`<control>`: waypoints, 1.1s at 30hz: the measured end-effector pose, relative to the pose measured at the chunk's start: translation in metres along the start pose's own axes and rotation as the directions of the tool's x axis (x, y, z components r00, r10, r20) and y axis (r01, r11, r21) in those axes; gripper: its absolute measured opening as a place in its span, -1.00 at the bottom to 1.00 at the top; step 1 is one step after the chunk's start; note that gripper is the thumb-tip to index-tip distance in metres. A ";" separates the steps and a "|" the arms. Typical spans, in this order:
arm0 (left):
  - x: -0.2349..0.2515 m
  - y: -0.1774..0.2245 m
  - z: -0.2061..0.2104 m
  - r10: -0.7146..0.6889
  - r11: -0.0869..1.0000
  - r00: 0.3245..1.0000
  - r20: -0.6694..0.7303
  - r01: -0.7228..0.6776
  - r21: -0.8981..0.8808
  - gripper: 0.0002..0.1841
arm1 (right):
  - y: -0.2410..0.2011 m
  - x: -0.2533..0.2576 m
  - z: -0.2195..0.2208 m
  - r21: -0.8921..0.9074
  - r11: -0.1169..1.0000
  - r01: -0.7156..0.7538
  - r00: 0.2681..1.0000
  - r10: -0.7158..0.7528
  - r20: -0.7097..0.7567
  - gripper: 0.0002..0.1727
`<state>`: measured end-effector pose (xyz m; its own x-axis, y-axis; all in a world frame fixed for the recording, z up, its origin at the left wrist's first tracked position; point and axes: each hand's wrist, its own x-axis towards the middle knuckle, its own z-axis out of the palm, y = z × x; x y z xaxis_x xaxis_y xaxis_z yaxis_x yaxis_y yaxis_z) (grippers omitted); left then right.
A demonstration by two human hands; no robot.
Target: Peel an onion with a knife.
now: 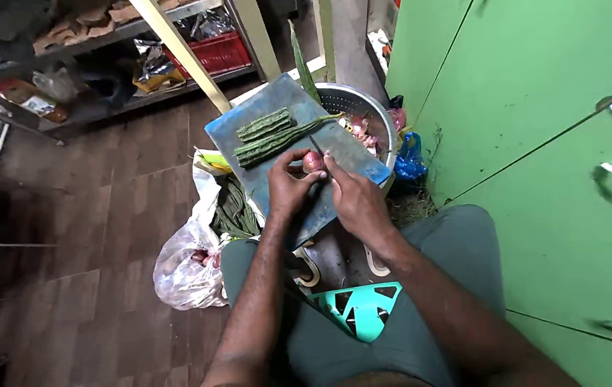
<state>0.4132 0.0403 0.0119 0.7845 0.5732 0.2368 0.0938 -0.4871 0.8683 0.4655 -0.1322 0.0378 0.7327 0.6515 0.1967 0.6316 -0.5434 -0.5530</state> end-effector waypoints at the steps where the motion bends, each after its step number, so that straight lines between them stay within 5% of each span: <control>1: 0.000 0.001 0.001 0.005 1.000 1.000 -0.003 -0.005 0.002 -0.38 | 0.000 0.003 -0.001 -0.011 1.000 -0.001 1.000 0.001 0.011 -0.42; 13: -0.003 0.006 0.006 -0.016 1.000 1.000 -0.008 0.016 0.014 -0.40 | 0.007 0.005 0.002 -0.016 0.997 -0.076 0.989 0.078 0.129 -0.41; 21: -0.003 0.006 -0.001 -0.084 0.989 0.996 0.004 0.084 -0.126 -0.34 | 0.037 -0.038 -0.022 -0.118 0.987 -0.106 0.991 0.114 0.069 -0.41; 24: -0.001 0.003 -0.017 -0.054 0.986 0.991 0.122 0.072 -0.149 -0.31 | 0.050 -0.024 -0.032 -0.051 0.989 -0.141 0.990 0.140 -0.012 -0.43; 28: 0.002 0.000 -0.034 -0.018 0.995 0.980 0.198 -0.002 0.100 -0.15 | 0.054 -0.013 -0.034 0.102 0.987 -0.127 0.989 0.133 -0.060 -0.45; 33: 0.000 0.001 -0.034 0.001 0.971 0.989 0.145 -0.035 0.236 -0.14 | 0.048 -0.008 -0.018 0.412 0.907 -0.091 0.991 0.121 -0.049 -0.42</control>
<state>0.3928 0.0622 0.0277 0.8652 0.4712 0.1715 0.2082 -0.6486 0.7321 0.4943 -0.1732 0.0243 0.8155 0.5541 0.1674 0.4017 -0.3335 -0.8529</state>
